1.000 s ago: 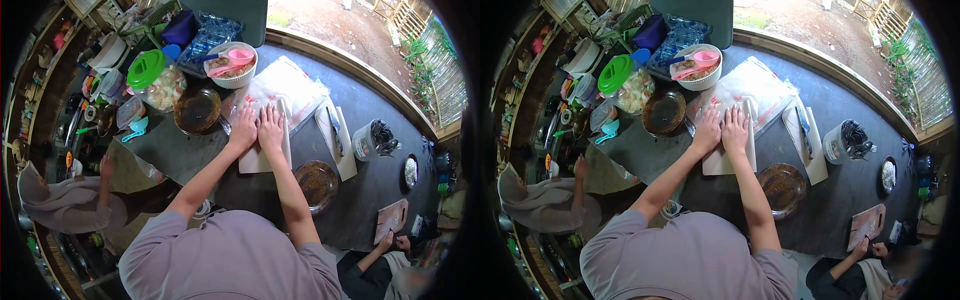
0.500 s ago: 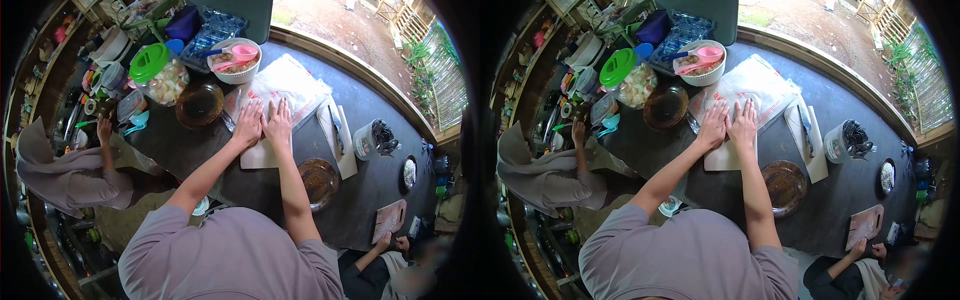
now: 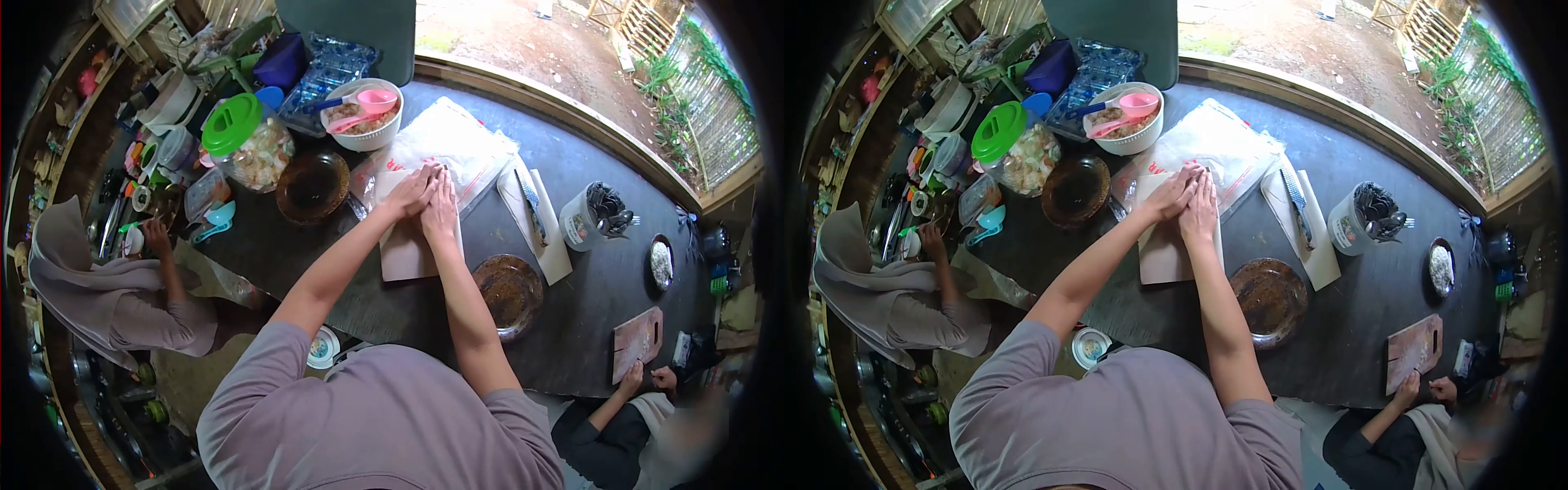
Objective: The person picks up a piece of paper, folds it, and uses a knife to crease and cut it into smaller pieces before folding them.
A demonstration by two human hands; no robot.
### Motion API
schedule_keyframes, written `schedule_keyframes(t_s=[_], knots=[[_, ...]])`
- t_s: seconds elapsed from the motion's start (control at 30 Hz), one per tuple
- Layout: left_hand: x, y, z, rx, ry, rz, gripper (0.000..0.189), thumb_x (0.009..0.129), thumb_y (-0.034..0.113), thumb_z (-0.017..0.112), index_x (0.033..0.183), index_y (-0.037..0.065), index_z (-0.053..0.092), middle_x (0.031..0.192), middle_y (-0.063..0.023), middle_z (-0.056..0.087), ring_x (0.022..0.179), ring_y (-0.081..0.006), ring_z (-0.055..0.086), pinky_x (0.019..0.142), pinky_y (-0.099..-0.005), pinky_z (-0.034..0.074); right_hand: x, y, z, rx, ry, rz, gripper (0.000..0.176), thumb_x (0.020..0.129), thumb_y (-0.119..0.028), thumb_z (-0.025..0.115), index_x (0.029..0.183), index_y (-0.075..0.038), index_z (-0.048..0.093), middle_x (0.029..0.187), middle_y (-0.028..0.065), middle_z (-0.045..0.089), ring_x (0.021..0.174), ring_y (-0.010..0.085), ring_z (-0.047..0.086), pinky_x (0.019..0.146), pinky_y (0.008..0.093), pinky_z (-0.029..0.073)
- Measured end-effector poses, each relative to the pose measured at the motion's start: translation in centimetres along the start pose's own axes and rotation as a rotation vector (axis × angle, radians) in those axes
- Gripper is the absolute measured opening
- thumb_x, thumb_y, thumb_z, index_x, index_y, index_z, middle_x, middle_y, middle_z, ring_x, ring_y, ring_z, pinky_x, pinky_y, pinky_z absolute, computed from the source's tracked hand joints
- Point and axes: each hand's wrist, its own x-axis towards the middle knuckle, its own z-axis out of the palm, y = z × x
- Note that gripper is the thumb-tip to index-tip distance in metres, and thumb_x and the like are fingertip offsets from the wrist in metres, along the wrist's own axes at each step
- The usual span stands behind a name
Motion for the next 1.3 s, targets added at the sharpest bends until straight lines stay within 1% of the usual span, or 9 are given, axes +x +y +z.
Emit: schedule_keyframes(t_s=[0.03,0.2,0.27,0.3,0.53,0.8,0.87,0.93,1.3], knots=[[0.2,-0.4,0.3,0.149,-0.015,0.049,0.053,0.106,0.028,0.042,0.153,0.006,0.038,0.152,-0.0225,0.053,0.137,-0.0424,0.05,0.116,-0.0518,0.038,-0.2,0.2,-0.6,0.26,-0.092,0.051,0.069,0.101,-0.025,0.05,0.161,0.004,0.031,0.169,0.0238,0.03,0.16,0.034,0.024,0.13,0.0446,0.021],[1.6,-1.5,0.4,0.229,-0.083,-0.015,0.058,0.103,0.036,0.039,0.156,0.014,0.038,0.149,-0.0168,0.057,0.14,-0.0385,0.046,0.114,-0.0566,0.036,0.4,0.1,1.2,0.306,-0.092,0.102,0.073,0.1,-0.027,0.051,0.163,0.003,0.027,0.171,0.0221,0.027,0.161,0.0319,0.021,0.132,0.0411,0.017],[2.1,-1.2,-0.1,0.381,-0.182,-0.018,0.059,0.101,0.037,0.041,0.155,0.014,0.039,0.149,-0.014,0.058,0.137,-0.0389,0.048,0.114,-0.0563,0.037,0.1,0.0,1.1,0.333,-0.083,0.105,0.078,0.1,-0.032,0.054,0.164,0.003,0.026,0.17,0.0225,0.028,0.161,0.0331,0.022,0.132,0.0413,0.018],[2.3,-0.8,-0.7,0.391,-0.2,-0.004,0.061,0.099,0.039,0.043,0.155,0.015,0.043,0.15,-0.0111,0.058,0.135,-0.0381,0.049,0.115,-0.0544,0.039,0.0,-0.2,-1.1,0.476,-0.096,0.16,0.082,0.099,-0.037,0.057,0.164,0.002,0.026,0.17,0.0233,0.029,0.16,0.0344,0.024,0.131,0.043,0.019],[2.8,0.4,-1.3,0.667,-0.313,0.076,0.06,0.102,0.042,0.04,0.155,0.016,0.049,0.161,-0.0023,0.048,0.135,-0.0324,0.05,0.117,-0.0485,0.041,-0.5,-0.7,-1.4,0.436,0.028,0.157,0.073,0.103,-0.032,0.052,0.163,0.003,0.028,0.167,0.0265,0.031,0.158,0.0342,0.029,0.131,0.0442,0.021],[2.3,1.4,0.2,0.787,-0.309,0.033,0.064,0.104,0.044,0.039,0.159,0.011,0.045,0.164,-0.0055,0.045,0.14,-0.0311,0.047,0.115,-0.0501,0.04,-3.7,-0.3,-2.4,0.422,-0.062,0.203,0.068,0.104,-0.028,0.051,0.159,0.007,0.032,0.165,0.0256,0.035,0.156,0.0358,0.031,0.13,0.0465,0.023],[2.2,1.4,0.2,0.849,-0.299,0.038,0.065,0.104,0.044,0.041,0.159,0.01,0.044,0.165,-0.0064,0.044,0.142,-0.031,0.046,0.115,-0.0494,0.04,-4.6,-0.4,-2.5,0.5,0.062,0.222,0.066,0.104,-0.025,0.051,0.157,0.01,0.032,0.162,0.0269,0.04,0.153,0.0397,0.035,0.128,0.0486,0.027],[2.0,1.6,0.5,0.855,-0.313,0.034,0.067,0.103,0.045,0.043,0.16,0.009,0.042,0.166,-0.0066,0.043,0.144,-0.031,0.045,0.114,-0.0493,0.04,-5.7,-0.2,-3.1,0.493,0.034,0.222,0.065,0.104,-0.023,0.052,0.156,0.012,0.033,0.162,0.0269,0.04,0.154,0.0399,0.035,0.128,0.0479,0.027],[1.4,2.2,0.9,0.844,-0.243,-0.026,0.095,0.095,0.076,0.047,0.163,0.009,0.038,0.168,-0.0056,0.039,0.15,-0.0291,0.036,0.118,-0.0497,0.032,-10.7,1.1,-6.0,0.434,-0.096,0.189,0.067,0.106,-0.03,0.053,0.158,0.008,0.033,0.167,0.0233,0.035,0.158,0.0346,0.029,0.129,0.0465,0.025]])
